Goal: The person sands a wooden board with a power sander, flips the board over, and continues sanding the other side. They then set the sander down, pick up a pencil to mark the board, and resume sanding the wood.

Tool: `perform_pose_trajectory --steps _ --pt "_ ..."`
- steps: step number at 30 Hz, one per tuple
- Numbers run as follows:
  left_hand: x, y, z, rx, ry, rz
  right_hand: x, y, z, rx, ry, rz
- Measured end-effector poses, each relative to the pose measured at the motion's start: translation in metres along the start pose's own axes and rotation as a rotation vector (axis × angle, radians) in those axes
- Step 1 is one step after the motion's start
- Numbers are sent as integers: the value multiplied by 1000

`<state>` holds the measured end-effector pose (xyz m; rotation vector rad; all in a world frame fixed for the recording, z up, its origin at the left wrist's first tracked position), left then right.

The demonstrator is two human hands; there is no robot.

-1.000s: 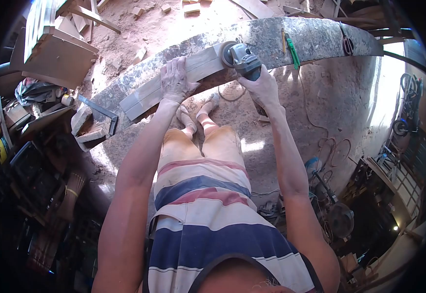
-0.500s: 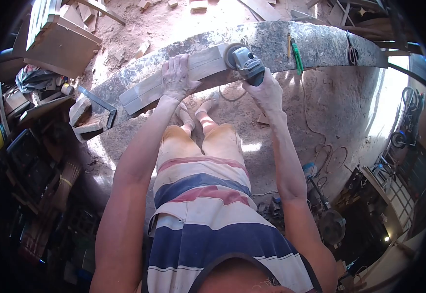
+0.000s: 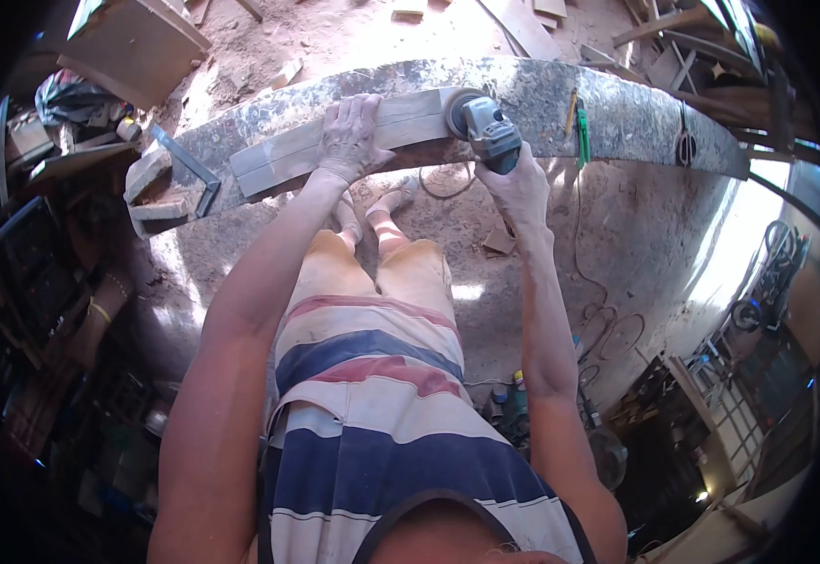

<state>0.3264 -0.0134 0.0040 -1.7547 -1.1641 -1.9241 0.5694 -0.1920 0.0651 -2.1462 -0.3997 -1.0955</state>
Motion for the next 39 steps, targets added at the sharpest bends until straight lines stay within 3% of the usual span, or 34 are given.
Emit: perform_pose_trajectory --steps 6,18,39 --pt "4 4 -1 -77 72 18 7 8 0 -22 23 -9" --pt "-1 0 -2 -13 18 -4 15 -1 4 12 111 -18" --pt "3 2 -4 -46 70 26 7 -20 30 64 18 38"
Point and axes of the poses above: each hand's wrist, its own z-axis towards the middle knuckle, its own x-axis out of the back of the hand, y = z × x, the point moved 10 cm from there along z, towards the middle knuckle, and after that the axes turned 2 degrees about -z, right-handed, at the moved point
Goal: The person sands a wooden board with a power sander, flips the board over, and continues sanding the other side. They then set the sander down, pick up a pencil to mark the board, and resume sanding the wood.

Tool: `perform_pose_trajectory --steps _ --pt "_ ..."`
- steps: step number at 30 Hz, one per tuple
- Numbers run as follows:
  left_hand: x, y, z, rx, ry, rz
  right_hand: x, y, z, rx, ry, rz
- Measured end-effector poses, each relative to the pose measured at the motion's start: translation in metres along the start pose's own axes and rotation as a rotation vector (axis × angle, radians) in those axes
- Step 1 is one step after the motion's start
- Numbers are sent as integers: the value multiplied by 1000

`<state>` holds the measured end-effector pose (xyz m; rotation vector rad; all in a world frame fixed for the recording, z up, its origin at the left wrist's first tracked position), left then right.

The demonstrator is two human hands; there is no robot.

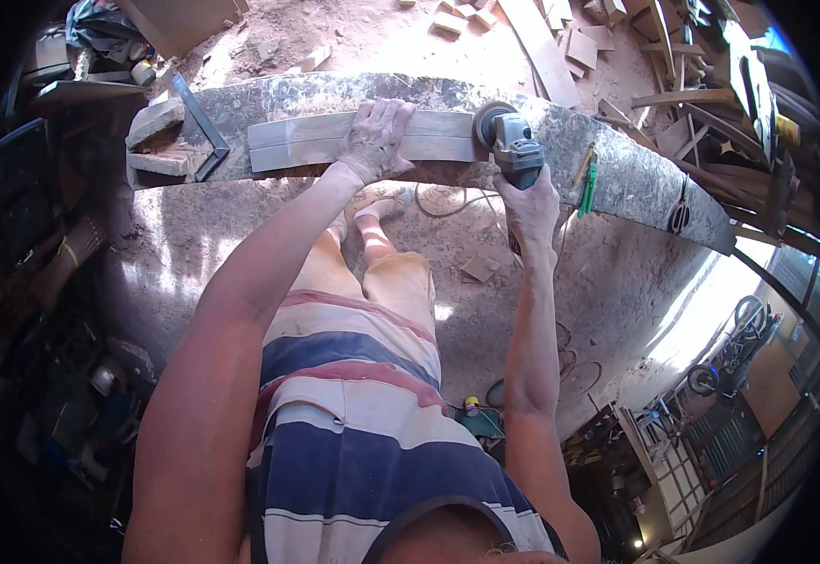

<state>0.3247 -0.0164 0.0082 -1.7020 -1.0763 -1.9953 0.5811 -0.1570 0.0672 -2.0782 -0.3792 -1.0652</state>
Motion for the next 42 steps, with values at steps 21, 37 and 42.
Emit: perform_pose_trajectory --steps 21,37,42 --pt "-1 -1 2 19 -35 -10 14 6 -8 -112 66 -47" --pt "0 -1 2 9 -18 -18 -9 31 -52 -99 -18 27" --pt "1 -3 1 1 11 -35 -6 36 -51 -101 -4 19"
Point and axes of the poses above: each hand's wrist, its own z-axis towards the middle knuckle, its own x-axis out of the back of the hand, y = z × x, the point moved 10 cm from there along z, towards the middle knuckle, and after that the axes turned 2 degrees about -z, right-handed, at the moved point
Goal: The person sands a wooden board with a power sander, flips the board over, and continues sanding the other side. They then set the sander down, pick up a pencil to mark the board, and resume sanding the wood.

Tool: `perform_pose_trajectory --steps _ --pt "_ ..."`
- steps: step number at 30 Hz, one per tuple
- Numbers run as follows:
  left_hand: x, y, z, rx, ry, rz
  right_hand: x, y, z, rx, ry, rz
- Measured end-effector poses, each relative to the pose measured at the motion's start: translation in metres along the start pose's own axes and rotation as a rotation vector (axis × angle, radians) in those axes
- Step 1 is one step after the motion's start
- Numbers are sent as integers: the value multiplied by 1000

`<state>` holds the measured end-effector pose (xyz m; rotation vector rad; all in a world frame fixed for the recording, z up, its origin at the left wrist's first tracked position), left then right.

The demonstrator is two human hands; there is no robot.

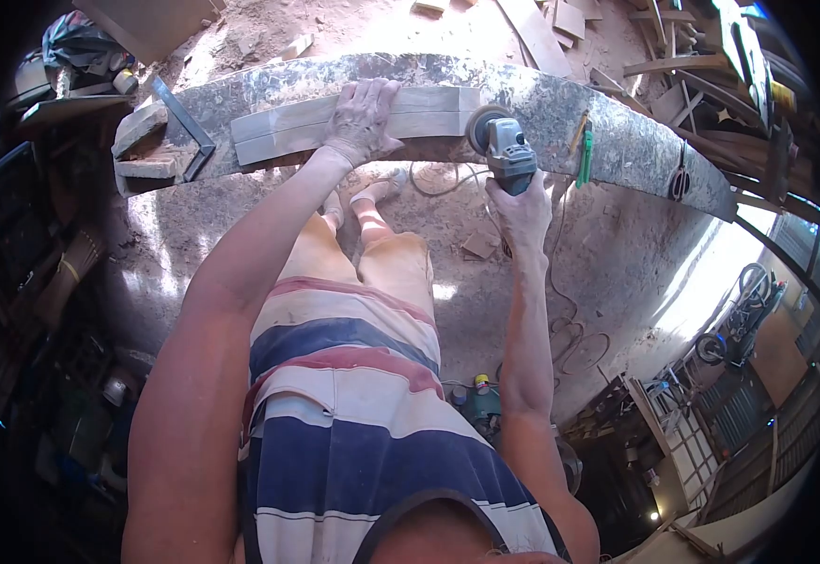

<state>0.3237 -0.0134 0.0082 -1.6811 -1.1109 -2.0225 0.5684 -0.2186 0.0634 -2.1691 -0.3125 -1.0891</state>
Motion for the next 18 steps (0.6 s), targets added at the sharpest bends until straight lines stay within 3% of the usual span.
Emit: perform_pose_trajectory --steps 11,14,18 --pt "-1 2 0 7 -22 -27 9 -5 -2 31 26 -38" --pt "2 3 1 18 -30 -18 2 -4 1 119 33 19" --pt "2 5 1 -35 -17 -1 10 5 12 68 55 -69"
Point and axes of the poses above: each hand's wrist, its own z-axis towards the middle knuckle, its own x-axis out of the back of the hand, y = z × x, the point moved 10 cm from there along z, towards the middle knuckle, and after that the axes turned 2 degrees about -z, right-handed, at the moved point
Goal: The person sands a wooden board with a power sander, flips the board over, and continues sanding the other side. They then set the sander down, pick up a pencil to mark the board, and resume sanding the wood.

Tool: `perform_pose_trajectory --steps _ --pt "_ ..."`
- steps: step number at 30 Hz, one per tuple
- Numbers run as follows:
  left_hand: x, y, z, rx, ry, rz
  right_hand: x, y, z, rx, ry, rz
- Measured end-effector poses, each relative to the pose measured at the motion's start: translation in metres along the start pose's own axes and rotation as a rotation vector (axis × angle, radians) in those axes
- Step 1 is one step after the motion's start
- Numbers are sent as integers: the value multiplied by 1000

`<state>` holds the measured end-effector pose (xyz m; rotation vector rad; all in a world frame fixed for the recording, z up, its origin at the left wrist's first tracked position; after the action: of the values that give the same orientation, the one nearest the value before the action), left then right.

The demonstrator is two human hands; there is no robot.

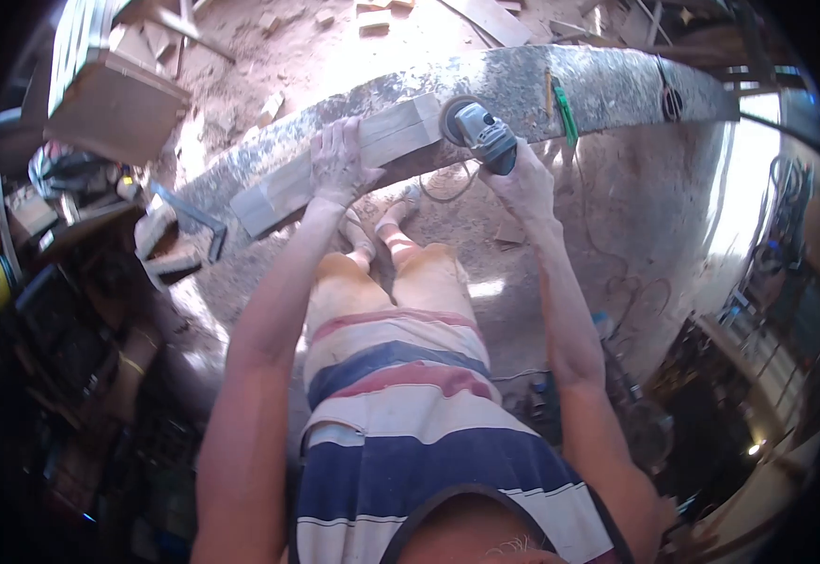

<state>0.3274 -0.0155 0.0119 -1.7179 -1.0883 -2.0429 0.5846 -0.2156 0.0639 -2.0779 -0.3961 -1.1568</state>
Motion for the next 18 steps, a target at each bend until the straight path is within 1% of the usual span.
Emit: perform_pose_trajectory --steps 3,7,10,13,17,18 --pt "0 2 2 33 6 -13 8 5 3 -23 57 -14" --pt "0 3 3 36 -24 2 0 -7 3 72 37 113" --pt "-3 2 5 51 -76 1 -10 -14 7 77 -29 79" --pt "-3 2 4 56 -83 2 -11 -14 13 68 -19 23" --pt "-2 2 5 48 -69 16 -3 -9 13 67 71 -38" --pt "-2 2 4 49 -72 20 -6 -10 11 64 43 -35"
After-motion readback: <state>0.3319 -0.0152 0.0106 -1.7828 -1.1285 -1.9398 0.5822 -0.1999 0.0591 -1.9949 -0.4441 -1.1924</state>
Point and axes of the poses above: each hand's wrist, its own z-axis towards the middle knuckle, its own x-axis out of the back of the hand, y = z × x, the point moved 10 cm from there along z, towards the middle knuckle, and after that the axes turned 2 degrees about -z, right-handed, at the moved point
